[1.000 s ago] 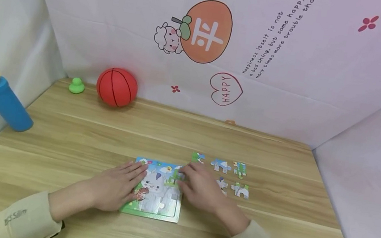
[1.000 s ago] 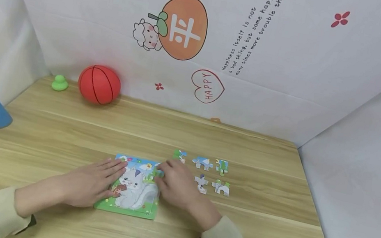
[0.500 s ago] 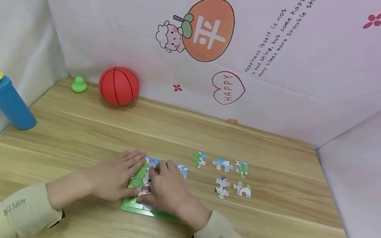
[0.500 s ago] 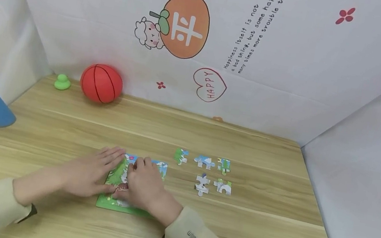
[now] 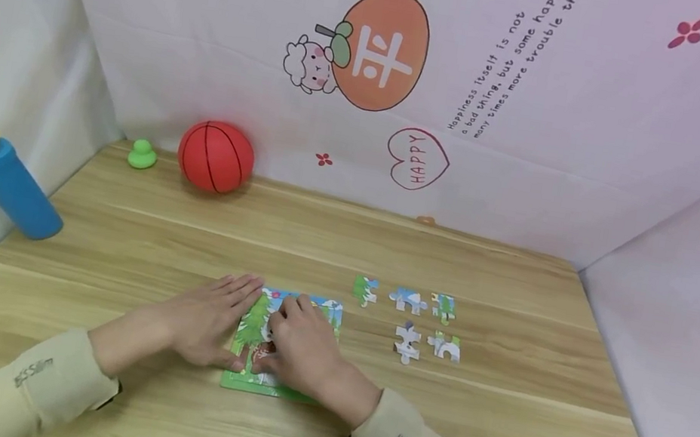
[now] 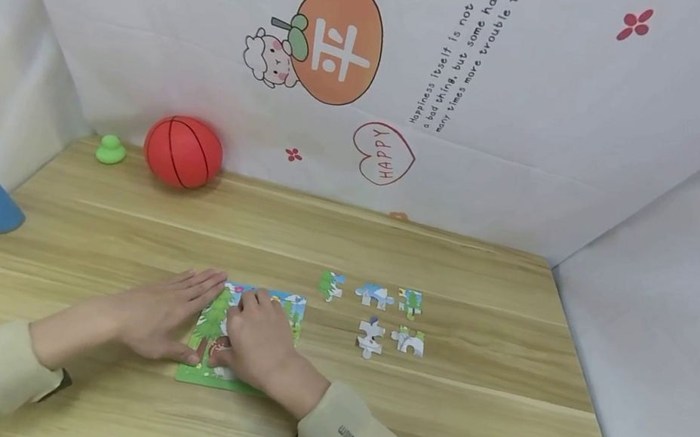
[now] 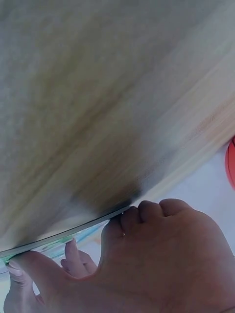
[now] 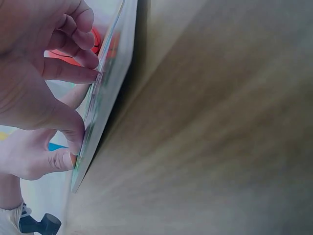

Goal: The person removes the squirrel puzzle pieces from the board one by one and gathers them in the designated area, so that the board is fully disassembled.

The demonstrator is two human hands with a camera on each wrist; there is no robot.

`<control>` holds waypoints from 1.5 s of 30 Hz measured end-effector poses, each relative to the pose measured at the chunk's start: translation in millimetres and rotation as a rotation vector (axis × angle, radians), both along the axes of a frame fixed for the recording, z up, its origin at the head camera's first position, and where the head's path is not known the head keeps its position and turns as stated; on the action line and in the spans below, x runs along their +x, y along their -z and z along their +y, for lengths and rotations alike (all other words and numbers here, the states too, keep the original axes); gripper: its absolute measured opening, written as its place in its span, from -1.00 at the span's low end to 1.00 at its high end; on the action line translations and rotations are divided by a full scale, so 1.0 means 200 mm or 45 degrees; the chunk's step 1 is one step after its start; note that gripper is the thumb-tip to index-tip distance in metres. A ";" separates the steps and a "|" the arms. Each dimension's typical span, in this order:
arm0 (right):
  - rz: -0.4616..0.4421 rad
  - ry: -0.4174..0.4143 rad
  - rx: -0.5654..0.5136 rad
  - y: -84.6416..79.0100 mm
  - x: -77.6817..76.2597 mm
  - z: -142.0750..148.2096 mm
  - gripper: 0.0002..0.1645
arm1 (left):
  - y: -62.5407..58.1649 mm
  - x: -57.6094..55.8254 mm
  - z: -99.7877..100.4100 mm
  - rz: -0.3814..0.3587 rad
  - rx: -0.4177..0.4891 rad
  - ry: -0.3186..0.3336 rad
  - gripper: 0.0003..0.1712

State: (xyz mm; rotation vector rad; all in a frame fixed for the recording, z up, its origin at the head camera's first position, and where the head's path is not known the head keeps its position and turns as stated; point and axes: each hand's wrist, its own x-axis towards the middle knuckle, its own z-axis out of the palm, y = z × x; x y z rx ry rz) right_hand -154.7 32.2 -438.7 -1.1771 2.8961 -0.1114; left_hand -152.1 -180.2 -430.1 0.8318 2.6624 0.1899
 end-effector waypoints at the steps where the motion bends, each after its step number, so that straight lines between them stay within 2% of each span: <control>1: -0.004 0.007 0.001 0.00 0.00 0.00 -0.48 | 0.00 0.00 0.00 -0.003 -0.002 -0.002 0.30; 8: -0.032 0.042 0.010 0.01 0.00 -0.01 -0.39 | -0.01 0.00 0.02 -0.022 -0.017 -0.023 0.30; 14: 0.024 0.035 -0.045 0.01 0.02 0.00 -0.34 | 0.00 0.01 0.02 -0.026 -0.029 -0.047 0.31; 17: 0.062 0.011 -0.082 0.01 0.04 0.01 -0.45 | 0.00 0.01 0.03 -0.031 -0.033 -0.053 0.31; 19: 0.068 -0.015 -0.113 0.01 0.04 0.01 -0.60 | 0.00 0.01 0.03 -0.030 -0.033 -0.054 0.31; 23: 0.006 -0.053 -0.181 -0.01 0.04 0.01 -0.86 | 0.00 0.01 0.03 -0.018 -0.031 -0.052 0.32; 27: -0.056 -0.050 -0.236 -0.03 0.04 0.01 -0.89 | -0.01 0.01 0.03 -0.019 -0.028 -0.053 0.32; 30: -0.043 -0.038 -0.322 -0.04 0.04 0.03 -0.89 | -0.01 0.01 0.03 -0.027 -0.026 -0.053 0.32; 34: -0.030 0.013 -0.477 -0.06 -0.01 0.12 -0.89 | -0.02 0.01 0.04 -0.033 -0.032 -0.058 0.33; 36: -0.074 0.072 -0.533 -0.07 -0.04 0.18 -0.90 | -0.02 0.01 0.04 -0.036 -0.038 -0.060 0.32; 42: -0.136 0.326 -0.507 -0.07 -0.12 0.43 -0.90 | -0.02 0.00 0.04 -0.039 -0.054 -0.060 0.32; 45: -0.176 0.404 -0.495 -0.05 -0.14 0.53 -0.89 | -0.02 0.00 0.04 -0.042 -0.061 -0.057 0.31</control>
